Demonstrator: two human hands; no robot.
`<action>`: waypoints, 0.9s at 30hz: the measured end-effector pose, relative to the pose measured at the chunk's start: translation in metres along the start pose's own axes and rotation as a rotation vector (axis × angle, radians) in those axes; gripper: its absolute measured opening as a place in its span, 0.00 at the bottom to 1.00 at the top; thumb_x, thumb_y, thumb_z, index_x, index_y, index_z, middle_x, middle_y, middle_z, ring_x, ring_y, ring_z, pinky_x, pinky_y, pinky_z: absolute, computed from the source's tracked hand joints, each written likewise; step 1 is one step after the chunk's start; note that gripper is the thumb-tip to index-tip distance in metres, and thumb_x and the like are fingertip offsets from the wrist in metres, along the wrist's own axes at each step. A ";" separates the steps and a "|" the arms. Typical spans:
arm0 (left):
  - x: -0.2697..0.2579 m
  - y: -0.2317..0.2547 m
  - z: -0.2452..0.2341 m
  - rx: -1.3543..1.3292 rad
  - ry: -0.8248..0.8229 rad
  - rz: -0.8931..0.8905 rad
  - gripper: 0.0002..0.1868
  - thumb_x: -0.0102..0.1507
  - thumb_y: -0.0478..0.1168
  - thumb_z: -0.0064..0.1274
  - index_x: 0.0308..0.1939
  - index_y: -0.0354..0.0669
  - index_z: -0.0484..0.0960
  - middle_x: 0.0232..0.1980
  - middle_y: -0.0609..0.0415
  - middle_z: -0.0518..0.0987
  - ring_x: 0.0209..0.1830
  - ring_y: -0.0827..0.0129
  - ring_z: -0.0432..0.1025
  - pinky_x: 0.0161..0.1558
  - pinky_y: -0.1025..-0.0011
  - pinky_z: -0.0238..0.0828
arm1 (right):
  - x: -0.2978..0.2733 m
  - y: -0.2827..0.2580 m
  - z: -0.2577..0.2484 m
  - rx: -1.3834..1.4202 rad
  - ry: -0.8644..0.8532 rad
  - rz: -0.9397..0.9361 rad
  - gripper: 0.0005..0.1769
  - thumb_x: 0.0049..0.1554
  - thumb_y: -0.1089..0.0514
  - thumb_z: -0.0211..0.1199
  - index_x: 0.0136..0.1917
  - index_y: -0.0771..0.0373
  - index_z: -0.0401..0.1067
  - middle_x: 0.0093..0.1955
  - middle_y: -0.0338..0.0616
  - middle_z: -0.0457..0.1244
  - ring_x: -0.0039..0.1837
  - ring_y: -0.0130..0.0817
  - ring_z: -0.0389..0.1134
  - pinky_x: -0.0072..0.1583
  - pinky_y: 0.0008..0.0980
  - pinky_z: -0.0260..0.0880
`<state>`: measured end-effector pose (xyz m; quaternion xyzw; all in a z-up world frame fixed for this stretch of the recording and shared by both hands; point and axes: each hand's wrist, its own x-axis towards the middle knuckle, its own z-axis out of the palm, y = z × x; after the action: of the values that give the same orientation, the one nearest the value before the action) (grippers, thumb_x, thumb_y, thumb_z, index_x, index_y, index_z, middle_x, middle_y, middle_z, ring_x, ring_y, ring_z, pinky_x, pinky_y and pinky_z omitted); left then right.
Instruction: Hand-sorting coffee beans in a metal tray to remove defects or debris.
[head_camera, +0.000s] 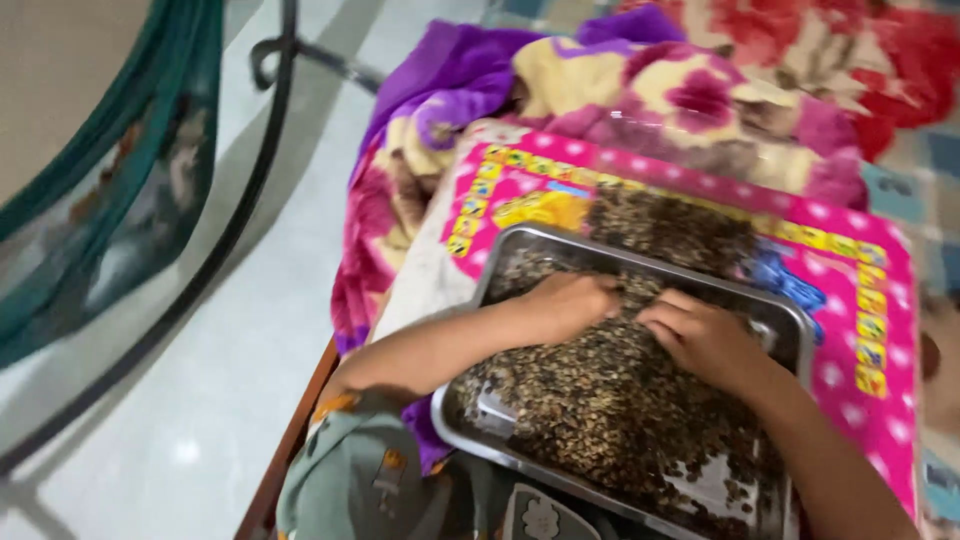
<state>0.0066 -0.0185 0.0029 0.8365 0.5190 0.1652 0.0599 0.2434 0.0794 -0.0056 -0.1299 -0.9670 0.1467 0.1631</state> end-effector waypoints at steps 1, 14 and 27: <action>0.002 0.000 -0.003 -0.046 0.019 0.036 0.03 0.62 0.31 0.53 0.37 0.37 0.82 0.38 0.47 0.76 0.33 0.51 0.78 0.33 0.57 0.78 | -0.003 0.004 0.001 -0.034 -0.001 0.068 0.07 0.60 0.51 0.59 0.49 0.48 0.77 0.45 0.35 0.69 0.46 0.41 0.73 0.44 0.39 0.75; 0.007 -0.003 0.002 -0.441 0.022 0.054 0.23 0.44 0.10 0.37 0.31 0.32 0.81 0.33 0.50 0.74 0.26 0.67 0.68 0.27 0.75 0.80 | 0.002 0.051 -0.008 -0.336 0.305 0.362 0.22 0.58 0.68 0.62 0.66 0.75 0.74 0.70 0.61 0.65 0.70 0.56 0.64 0.73 0.49 0.64; 0.006 -0.003 0.000 -0.545 0.123 0.082 0.21 0.50 0.11 0.39 0.36 0.32 0.82 0.32 0.50 0.78 0.30 0.68 0.73 0.37 0.78 0.84 | 0.001 0.020 -0.012 -0.203 0.360 0.244 0.11 0.59 0.69 0.65 0.56 0.70 0.79 0.59 0.52 0.68 0.59 0.46 0.68 0.63 0.40 0.69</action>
<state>0.0067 -0.0116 0.0037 0.7983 0.4237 0.3516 0.2442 0.2506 0.1011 -0.0011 -0.2858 -0.9091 0.0419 0.3001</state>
